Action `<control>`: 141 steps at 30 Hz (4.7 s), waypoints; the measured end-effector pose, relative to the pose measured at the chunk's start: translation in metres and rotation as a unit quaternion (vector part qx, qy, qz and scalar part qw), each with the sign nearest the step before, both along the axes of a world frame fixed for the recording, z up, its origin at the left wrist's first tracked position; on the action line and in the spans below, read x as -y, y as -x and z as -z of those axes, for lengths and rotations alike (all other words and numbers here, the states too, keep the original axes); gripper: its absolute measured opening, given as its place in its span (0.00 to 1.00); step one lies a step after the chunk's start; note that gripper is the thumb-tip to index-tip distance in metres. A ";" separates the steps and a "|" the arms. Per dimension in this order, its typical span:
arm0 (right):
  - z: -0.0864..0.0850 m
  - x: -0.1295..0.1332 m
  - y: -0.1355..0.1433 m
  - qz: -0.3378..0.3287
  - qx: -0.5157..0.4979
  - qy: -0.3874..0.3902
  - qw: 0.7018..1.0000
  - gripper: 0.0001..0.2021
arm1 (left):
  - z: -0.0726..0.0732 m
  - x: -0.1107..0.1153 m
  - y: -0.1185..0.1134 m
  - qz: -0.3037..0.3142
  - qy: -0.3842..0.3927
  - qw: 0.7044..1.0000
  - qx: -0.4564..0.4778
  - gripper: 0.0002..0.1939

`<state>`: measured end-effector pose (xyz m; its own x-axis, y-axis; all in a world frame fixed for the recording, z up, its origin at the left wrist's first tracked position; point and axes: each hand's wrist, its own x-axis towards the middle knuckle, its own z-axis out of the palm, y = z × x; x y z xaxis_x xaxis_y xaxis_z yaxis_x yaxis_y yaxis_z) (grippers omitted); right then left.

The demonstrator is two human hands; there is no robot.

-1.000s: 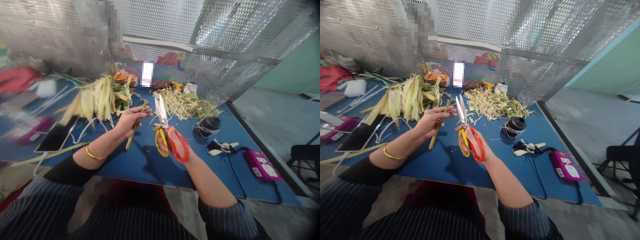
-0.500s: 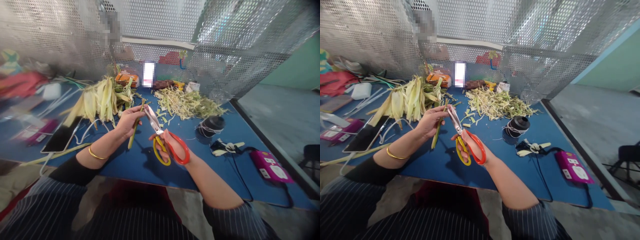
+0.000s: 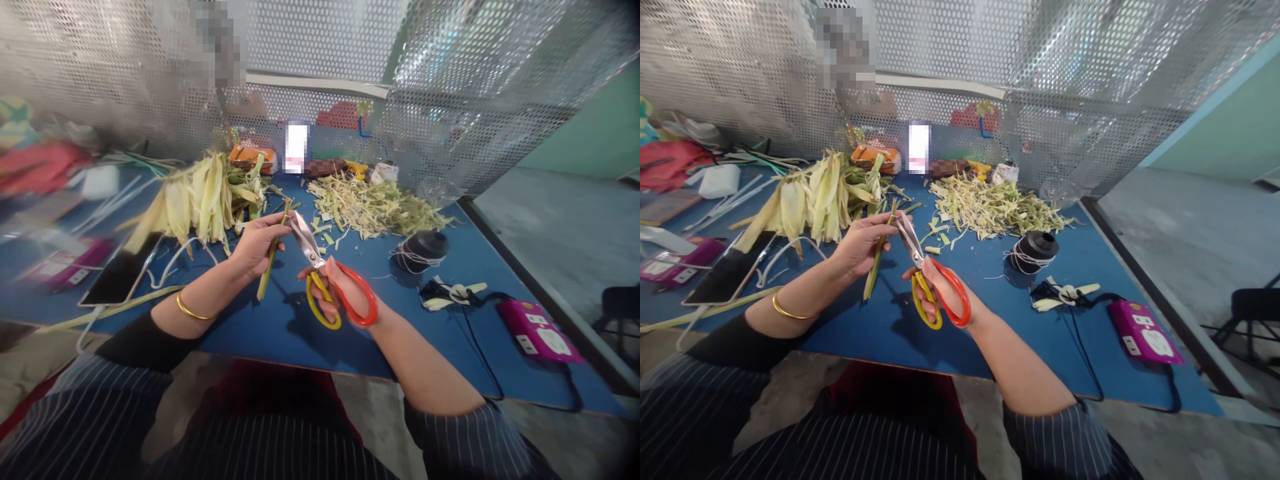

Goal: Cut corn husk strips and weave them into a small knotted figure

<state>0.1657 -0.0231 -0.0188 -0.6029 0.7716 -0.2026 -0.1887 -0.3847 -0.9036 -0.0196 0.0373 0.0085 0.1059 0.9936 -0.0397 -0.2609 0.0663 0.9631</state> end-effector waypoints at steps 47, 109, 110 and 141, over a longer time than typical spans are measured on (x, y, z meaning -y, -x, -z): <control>-0.007 -0.017 -0.022 0.074 0.713 -0.393 0.576 0.17 | 0.017 -0.028 0.008 -0.010 0.156 0.986 0.062 0.03; -0.004 -0.060 -0.069 0.050 0.689 -0.349 0.634 0.09 | 0.009 -0.033 0.025 0.040 0.154 0.973 0.169 0.05; -0.004 -0.065 -0.074 0.089 0.675 -0.329 0.654 0.09 | 0.008 -0.033 0.026 0.040 0.156 0.972 0.170 0.05; -0.026 -0.031 -0.023 -0.112 0.294 -0.062 0.947 0.16 | -0.022 -0.040 0.055 0.026 0.137 0.962 0.233 0.02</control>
<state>0.1883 0.0078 0.0072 -0.5657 0.6771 -0.4707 0.4351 -0.2398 -0.8679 -0.0745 0.0768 0.0303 0.2257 0.9454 -0.2349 -0.6499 0.3258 0.6866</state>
